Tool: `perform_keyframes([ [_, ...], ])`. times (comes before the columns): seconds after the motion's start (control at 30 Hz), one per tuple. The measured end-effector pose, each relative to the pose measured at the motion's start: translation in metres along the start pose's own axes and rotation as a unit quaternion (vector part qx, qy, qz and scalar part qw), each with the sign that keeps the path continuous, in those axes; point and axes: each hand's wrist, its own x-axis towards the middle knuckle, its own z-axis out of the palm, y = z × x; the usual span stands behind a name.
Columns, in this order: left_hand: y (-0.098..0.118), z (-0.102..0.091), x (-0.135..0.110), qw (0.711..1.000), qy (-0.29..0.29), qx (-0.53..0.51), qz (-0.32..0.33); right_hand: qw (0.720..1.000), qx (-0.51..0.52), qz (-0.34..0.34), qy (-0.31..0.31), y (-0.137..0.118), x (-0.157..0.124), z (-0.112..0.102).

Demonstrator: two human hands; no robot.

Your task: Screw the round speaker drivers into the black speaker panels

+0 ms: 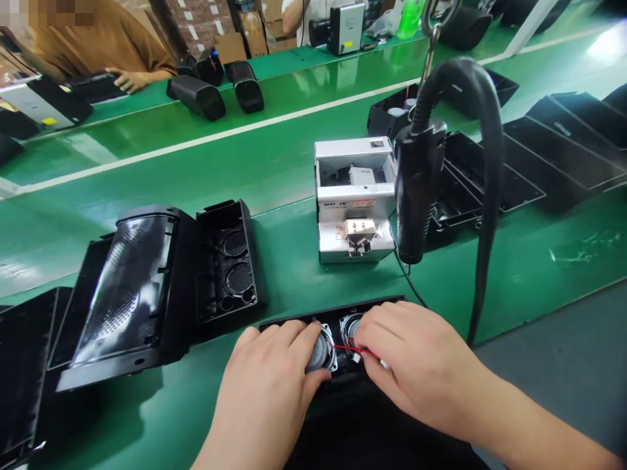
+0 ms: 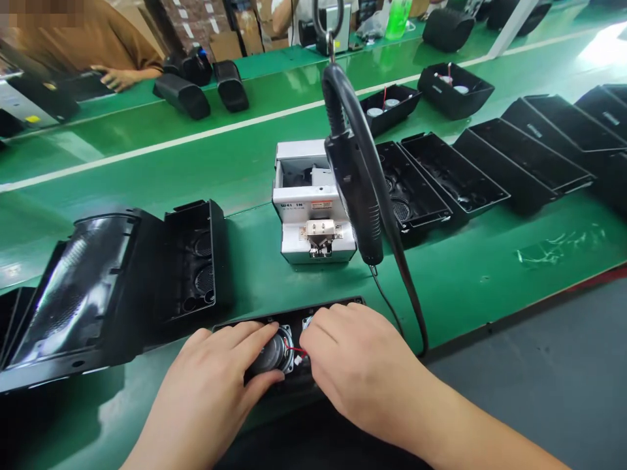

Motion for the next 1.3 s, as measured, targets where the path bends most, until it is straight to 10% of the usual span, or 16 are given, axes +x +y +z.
perform_keyframes([
  [1.3,0.005,0.012,-0.004,0.999,-0.016,0.033,-0.007,0.988,-0.024,-0.147,-0.04,0.014,-0.025,-0.002],
])
